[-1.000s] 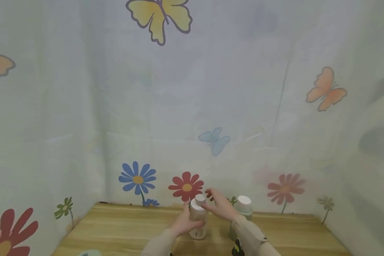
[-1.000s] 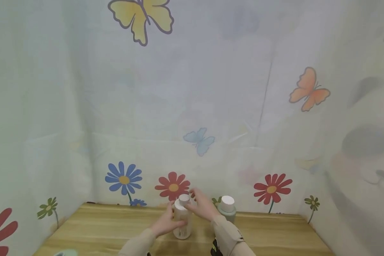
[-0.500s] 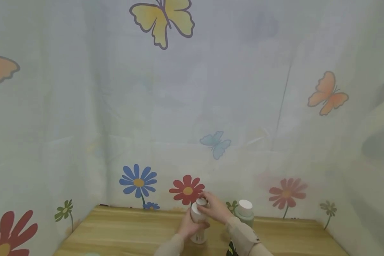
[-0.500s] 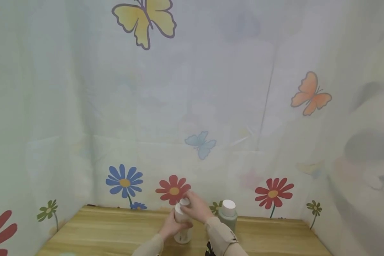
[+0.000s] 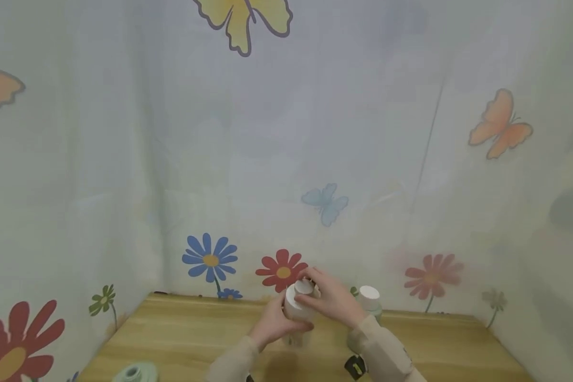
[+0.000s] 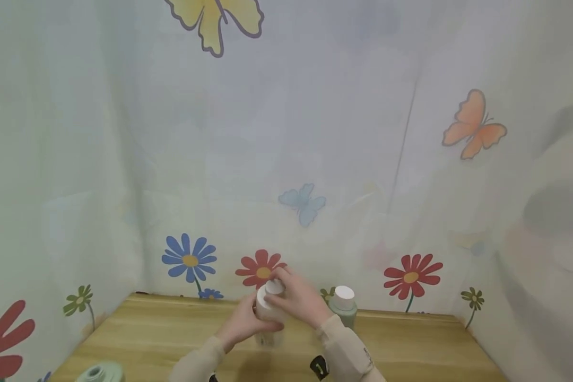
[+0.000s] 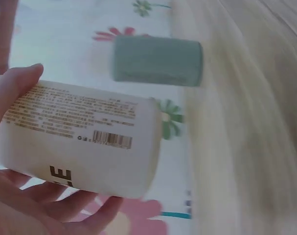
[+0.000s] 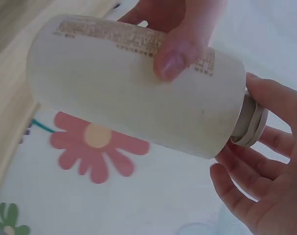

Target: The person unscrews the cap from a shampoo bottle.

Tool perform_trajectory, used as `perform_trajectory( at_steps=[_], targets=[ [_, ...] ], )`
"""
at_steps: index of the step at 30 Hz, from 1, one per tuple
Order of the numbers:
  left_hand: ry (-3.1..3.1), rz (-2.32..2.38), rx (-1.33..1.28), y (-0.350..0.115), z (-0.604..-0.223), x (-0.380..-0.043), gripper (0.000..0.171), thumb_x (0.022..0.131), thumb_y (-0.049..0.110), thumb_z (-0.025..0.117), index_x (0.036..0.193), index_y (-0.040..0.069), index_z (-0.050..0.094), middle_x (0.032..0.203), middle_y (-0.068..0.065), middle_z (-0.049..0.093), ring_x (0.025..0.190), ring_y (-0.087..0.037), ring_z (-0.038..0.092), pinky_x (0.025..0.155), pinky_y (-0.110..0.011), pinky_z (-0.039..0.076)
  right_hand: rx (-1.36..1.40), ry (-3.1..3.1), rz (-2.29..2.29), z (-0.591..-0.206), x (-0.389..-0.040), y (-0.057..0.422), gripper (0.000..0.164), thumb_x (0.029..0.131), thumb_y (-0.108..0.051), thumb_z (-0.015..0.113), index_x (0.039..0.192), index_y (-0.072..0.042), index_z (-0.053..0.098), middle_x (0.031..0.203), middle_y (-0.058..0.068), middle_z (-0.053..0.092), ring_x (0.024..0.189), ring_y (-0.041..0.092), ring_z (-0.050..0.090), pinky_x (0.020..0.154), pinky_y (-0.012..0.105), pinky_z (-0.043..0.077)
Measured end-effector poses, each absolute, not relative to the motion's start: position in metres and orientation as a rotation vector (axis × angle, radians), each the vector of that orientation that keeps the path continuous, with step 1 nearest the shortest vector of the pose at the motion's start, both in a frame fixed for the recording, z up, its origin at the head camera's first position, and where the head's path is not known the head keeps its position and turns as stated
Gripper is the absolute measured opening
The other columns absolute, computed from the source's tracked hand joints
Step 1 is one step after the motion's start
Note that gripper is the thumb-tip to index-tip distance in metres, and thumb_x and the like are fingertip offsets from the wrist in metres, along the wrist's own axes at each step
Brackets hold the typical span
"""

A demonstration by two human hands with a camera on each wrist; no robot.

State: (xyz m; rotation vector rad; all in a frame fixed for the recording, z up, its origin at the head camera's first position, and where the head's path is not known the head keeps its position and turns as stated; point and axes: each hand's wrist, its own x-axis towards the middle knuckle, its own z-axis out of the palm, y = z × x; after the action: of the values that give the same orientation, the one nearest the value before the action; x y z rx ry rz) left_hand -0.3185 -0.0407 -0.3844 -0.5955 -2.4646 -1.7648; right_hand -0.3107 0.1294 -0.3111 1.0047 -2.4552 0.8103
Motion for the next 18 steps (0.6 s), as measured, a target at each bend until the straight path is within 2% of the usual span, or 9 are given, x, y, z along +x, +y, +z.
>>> perform_trajectory(
  at_steps=[9,18],
  targets=[
    [-2.564,-1.64,-0.738,-0.058,-0.348,-0.275,0.066,0.07,0.028,0.085,0.127,0.017,0.055,0.111,-0.003,0.066,0.096,-0.018,0.061,0.08,-0.039,0.052,1.107,-2.393,0.753,-0.287,-0.27,0.132,0.028,0.085,-0.028,0.074,0.108,-0.015,0.062,0.1,-0.006,0.062,0.088,0.008,0.057,0.078,0.027,0.052],
    [-2.71,-1.573,-0.883,-0.076,-0.347,-0.234,0.055,0.07,0.034,0.085,0.118,0.03,0.059,0.104,0.009,0.067,0.088,-0.01,0.062,0.073,-0.03,0.052,1.267,-2.435,0.541,-0.284,-0.229,0.138,0.032,0.088,-0.047,0.065,0.108,-0.022,0.061,0.094,-0.015,0.062,0.082,-0.002,0.054,0.073,0.019,0.049]
  ],
)
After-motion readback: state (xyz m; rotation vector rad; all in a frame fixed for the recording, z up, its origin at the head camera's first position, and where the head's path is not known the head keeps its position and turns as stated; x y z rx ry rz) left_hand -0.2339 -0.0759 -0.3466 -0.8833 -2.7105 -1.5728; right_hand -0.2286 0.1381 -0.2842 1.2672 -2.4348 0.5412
